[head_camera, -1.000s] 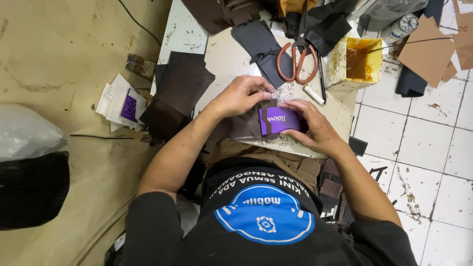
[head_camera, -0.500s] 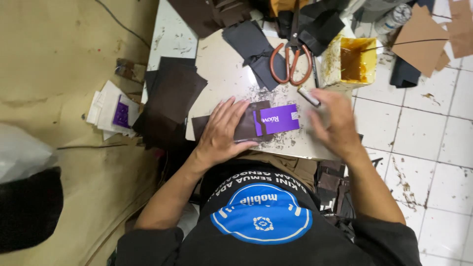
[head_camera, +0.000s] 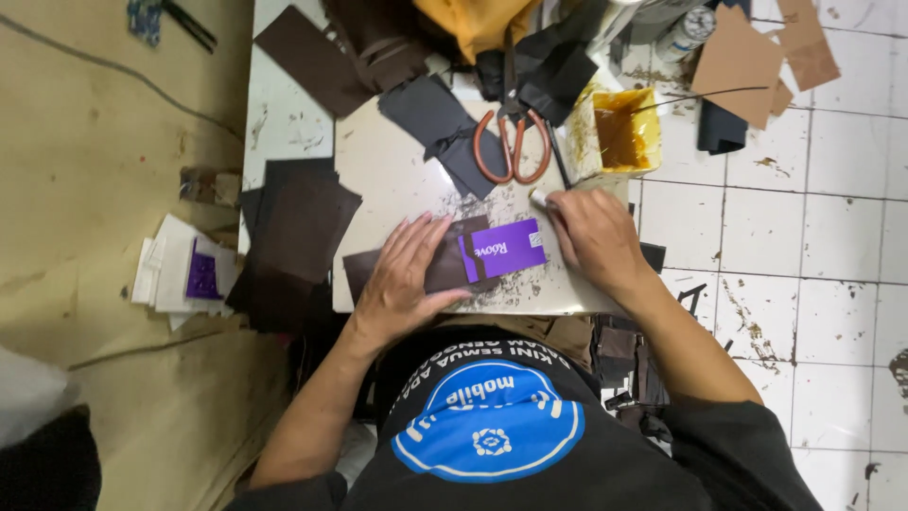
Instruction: Applying adhesive to leather components and folding them to assemble a product
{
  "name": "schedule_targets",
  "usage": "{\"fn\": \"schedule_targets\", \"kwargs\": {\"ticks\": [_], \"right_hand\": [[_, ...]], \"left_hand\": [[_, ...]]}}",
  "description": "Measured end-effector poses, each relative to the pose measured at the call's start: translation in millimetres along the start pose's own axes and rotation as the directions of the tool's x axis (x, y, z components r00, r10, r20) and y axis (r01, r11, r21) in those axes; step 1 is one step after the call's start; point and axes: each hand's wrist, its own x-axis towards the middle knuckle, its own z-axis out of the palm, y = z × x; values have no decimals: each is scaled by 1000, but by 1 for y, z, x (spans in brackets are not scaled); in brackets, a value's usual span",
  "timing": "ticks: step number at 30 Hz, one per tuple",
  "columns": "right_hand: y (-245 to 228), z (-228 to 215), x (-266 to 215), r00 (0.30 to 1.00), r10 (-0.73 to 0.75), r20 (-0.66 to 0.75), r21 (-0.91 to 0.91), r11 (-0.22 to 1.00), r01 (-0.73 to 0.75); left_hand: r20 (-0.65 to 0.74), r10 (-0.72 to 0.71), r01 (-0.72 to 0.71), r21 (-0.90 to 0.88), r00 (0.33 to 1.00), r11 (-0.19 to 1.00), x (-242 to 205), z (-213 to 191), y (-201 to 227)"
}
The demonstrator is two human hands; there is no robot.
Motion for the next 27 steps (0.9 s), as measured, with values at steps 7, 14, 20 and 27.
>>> {"fn": "schedule_targets", "kwargs": {"ticks": [7,14,20,27], "right_hand": [[28,-120,28,948,311,-66,482,842,-243],[64,-100,43,921,390,-20,495,804,-330],[83,-56,48,967,133,-218,197,976,-90],[84,-42,50,992,80,-103,-44,995,-85]], "left_hand": [[-15,-5,4,-26,1000,1000,0,5,-3],[-54,53,-47,113,997,993,1,5,0],[-47,20,-17,71,999,997,2,6,1],[-69,18,-12,85,997,996,2,7,1]]}}
